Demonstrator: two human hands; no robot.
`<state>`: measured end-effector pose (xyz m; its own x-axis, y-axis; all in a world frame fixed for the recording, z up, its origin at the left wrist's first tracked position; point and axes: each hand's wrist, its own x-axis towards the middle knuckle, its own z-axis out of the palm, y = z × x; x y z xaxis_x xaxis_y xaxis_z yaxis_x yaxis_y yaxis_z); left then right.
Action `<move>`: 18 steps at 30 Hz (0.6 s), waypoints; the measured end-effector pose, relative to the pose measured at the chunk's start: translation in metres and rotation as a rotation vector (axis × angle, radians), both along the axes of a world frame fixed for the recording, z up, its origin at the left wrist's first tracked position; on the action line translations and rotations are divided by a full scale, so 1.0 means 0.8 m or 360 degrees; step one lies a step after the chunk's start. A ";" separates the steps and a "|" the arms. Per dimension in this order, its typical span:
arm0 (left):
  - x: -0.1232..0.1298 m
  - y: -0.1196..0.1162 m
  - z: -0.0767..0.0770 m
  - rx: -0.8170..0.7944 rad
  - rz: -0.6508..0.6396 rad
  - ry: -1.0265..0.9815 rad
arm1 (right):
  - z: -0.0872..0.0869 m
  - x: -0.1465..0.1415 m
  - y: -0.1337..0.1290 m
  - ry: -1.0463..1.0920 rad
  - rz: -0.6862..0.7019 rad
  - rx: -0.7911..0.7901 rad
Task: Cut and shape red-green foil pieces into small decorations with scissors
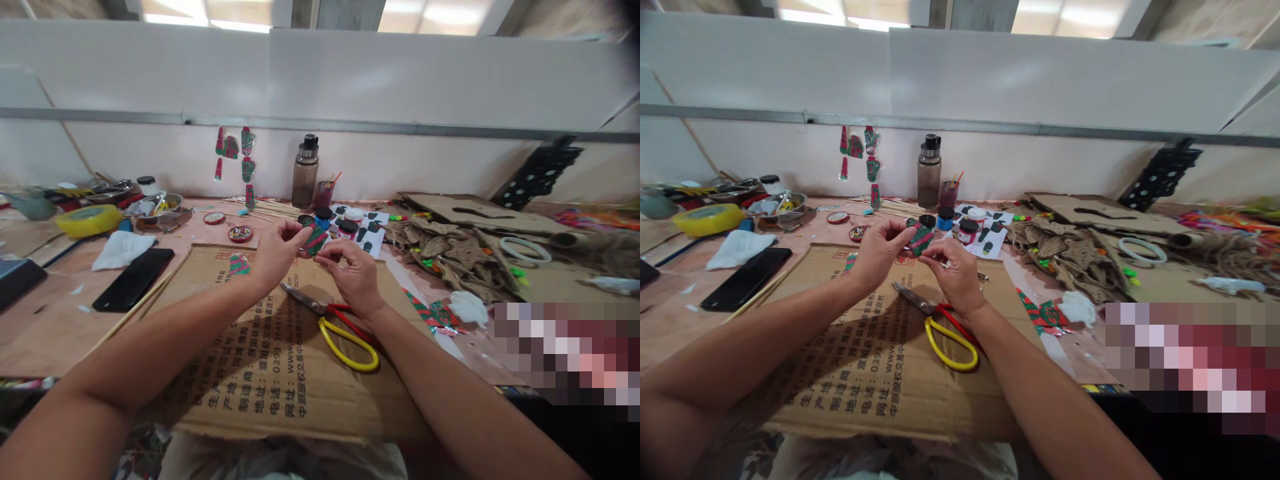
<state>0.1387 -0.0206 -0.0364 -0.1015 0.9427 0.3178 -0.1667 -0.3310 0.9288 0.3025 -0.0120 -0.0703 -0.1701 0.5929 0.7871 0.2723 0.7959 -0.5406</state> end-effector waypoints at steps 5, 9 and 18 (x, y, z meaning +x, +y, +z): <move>0.002 -0.003 0.003 -0.0001 0.0004 -0.0008 | -0.001 0.001 -0.001 -0.0003 0.0042 0.0092; 0.003 -0.005 0.004 0.0019 0.0008 -0.0003 | -0.001 0.001 -0.001 -0.0020 0.0010 0.0053; 0.005 -0.011 0.008 0.0074 0.0037 0.0023 | -0.001 0.003 0.003 -0.0024 -0.0060 0.0086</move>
<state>0.1427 -0.0291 -0.0301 -0.1181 0.9243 0.3630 -0.1451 -0.3777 0.9145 0.3052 -0.0100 -0.0711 -0.1606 0.5561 0.8155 0.3108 0.8127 -0.4929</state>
